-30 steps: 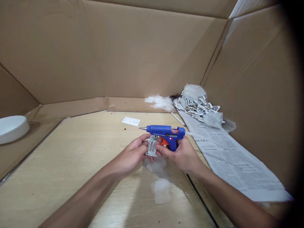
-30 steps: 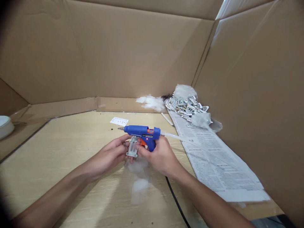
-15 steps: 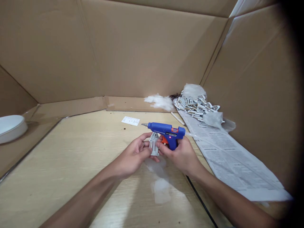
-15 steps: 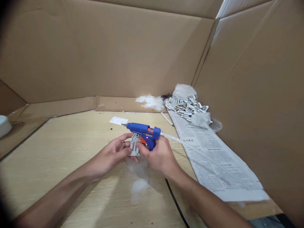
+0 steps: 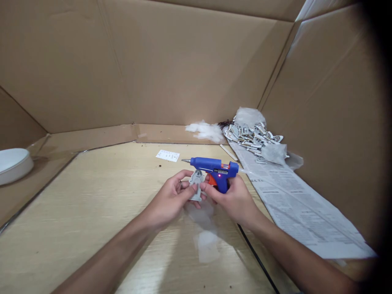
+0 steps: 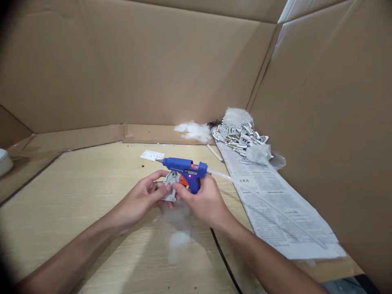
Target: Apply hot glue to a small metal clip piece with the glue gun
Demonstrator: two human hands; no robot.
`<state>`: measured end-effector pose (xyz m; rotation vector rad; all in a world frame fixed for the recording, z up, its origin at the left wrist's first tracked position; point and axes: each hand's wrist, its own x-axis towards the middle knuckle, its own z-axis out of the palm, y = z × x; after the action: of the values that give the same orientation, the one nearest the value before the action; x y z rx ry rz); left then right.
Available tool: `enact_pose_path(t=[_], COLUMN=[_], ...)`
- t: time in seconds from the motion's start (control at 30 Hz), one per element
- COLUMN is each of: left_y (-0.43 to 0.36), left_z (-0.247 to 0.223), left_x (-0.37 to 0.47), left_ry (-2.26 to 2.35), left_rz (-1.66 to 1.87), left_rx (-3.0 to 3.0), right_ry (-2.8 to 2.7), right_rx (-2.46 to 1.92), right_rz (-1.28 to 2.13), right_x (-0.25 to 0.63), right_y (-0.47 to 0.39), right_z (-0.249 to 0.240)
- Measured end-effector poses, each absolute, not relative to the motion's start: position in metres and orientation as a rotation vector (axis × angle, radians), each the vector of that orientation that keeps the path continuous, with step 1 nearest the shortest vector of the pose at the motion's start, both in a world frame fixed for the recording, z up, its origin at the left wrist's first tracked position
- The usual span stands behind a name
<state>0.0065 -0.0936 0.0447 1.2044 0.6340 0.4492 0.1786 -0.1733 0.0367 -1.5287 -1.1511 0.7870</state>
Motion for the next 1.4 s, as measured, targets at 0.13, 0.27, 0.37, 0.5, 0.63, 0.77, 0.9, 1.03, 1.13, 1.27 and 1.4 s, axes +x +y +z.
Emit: enact_pose_path(t=[0.13,0.27,0.37,0.5,0.63,0.77,0.9,1.03,1.13,1.27,1.4], left_y=[-0.085,-0.072,-0.064,-0.057,-0.049,-0.042,-0.042,-0.045,-0.046,-0.049,-0.054], left_z=[0.048,0.048,0.047,0.042,0.03,0.019,0.018,0.022,0.025,0.03,0.035], left_x=[0.004,-0.004,-0.009,-0.013,-0.015,-0.015,-0.013,-0.013,-0.013,-0.011,-0.011], left_ry=[0.777,0.967,1.08,1.161,1.258,1.364,1.428,1.366,1.355,1.378,1.385], left_rz=[0.556,0.625,0.639,0.664,0.687,0.67,0.67,0.708,0.705,0.687,0.672], left_rx=[1.221,1.241,1.314,1.417,1.535,1.697,1.784,1.828,1.834,1.854,1.965], right_ry=[-1.12,-1.102,-1.086,-1.074,-1.072,-1.083,-1.102,-1.102,-1.116,-1.14,-1.127], right_rx=[-1.535,-1.565,-1.6,-1.636,-1.622,-1.595,-1.59,-1.61,-1.621,-1.61,-1.608], right_rz=[0.782,0.807,0.818,0.821,0.842,0.863,0.87,0.86,0.853,0.85,0.88], right_x=[0.184,0.188,0.188,0.187,0.187,0.189,0.19,0.191,0.191,0.19,0.189], right_y=[-0.173,-0.173,-0.172,-0.172,-0.172,-0.171,-0.171,-0.17,-0.17,-0.171,-0.171], right_z=[0.044,0.047,0.049,0.05,0.049,0.045,0.041,0.04,0.041,0.041,0.043])
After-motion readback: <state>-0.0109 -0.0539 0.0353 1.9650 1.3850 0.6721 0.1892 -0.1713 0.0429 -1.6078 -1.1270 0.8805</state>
